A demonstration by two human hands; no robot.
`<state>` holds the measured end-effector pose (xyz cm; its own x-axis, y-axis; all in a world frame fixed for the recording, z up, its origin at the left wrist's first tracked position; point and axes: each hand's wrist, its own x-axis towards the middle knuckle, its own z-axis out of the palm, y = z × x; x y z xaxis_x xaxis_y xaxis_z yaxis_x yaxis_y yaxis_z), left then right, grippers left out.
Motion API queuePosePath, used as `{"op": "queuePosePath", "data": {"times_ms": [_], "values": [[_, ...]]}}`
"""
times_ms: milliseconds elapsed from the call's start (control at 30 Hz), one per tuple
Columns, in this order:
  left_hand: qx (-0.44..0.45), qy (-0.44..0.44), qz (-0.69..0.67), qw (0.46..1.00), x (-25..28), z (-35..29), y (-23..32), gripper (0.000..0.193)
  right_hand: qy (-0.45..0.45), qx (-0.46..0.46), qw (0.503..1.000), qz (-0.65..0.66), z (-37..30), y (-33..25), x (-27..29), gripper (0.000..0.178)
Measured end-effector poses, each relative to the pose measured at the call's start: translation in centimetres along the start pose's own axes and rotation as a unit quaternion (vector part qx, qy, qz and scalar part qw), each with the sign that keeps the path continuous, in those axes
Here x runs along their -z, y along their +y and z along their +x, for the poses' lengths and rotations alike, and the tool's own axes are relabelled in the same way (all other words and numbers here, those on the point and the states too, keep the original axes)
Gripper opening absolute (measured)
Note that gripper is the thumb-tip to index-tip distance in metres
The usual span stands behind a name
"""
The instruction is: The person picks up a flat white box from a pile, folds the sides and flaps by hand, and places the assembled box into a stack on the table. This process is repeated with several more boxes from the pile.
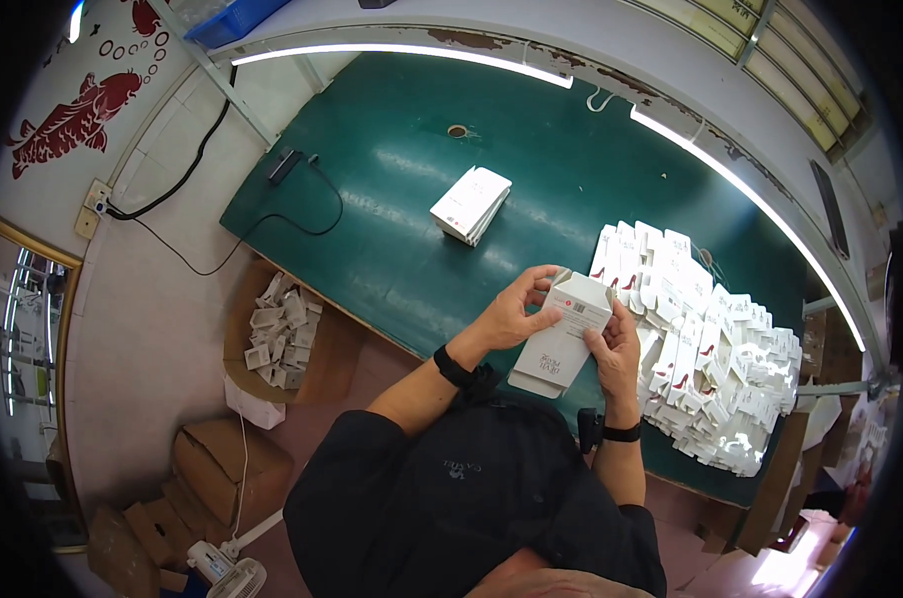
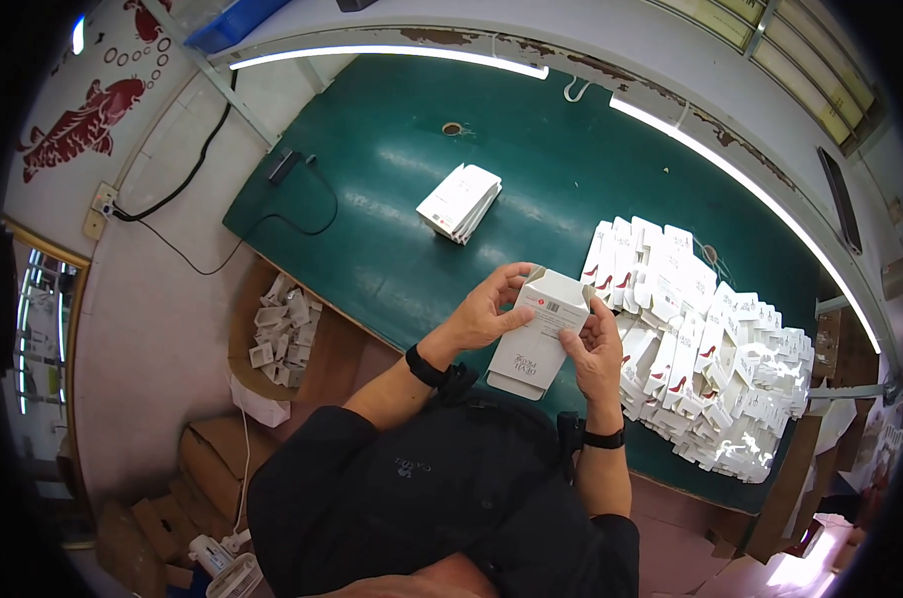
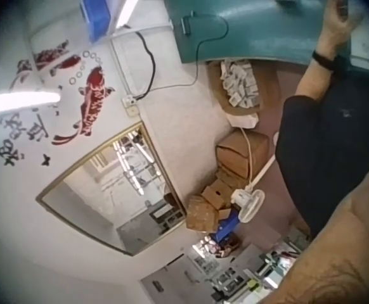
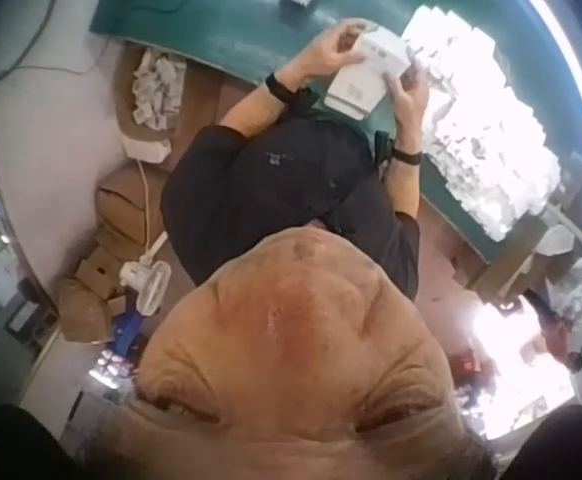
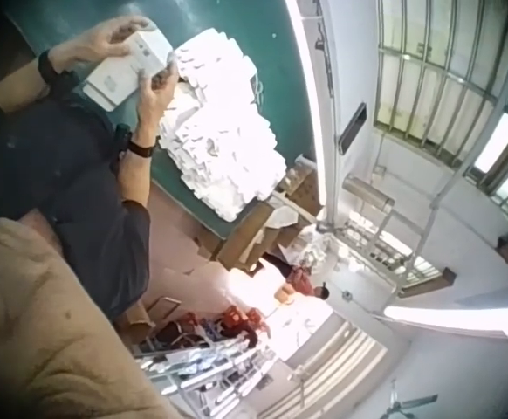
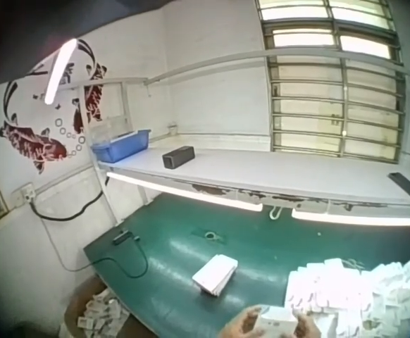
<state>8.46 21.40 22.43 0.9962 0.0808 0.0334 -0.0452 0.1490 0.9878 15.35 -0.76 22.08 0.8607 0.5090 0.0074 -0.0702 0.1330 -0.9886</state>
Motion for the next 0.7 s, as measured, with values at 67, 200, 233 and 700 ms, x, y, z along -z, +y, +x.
{"op": "queuePosePath", "data": {"times_ms": [67,200,233,700], "values": [[-0.004,-0.017,-0.008,1.0,0.2,0.1,-0.5,0.072,-0.005,-0.007,1.0,0.0,0.0,0.1,0.1,0.066],[-0.016,-0.013,-0.028,0.999,0.5,0.1,-0.7,0.071,-0.004,-0.014,1.0,-0.003,0.2,-0.6,0.0,0.066],[-0.023,-0.001,-0.036,0.999,0.3,0.0,-0.8,0.07,-0.014,-0.004,1.0,-0.004,0.3,-0.9,-0.2,0.066],[-0.002,-0.068,-0.019,0.997,-0.2,-1.0,0.0,0.059,0.017,0.013,0.998,-0.053,-0.6,-1.7,-0.2,0.06]]}}
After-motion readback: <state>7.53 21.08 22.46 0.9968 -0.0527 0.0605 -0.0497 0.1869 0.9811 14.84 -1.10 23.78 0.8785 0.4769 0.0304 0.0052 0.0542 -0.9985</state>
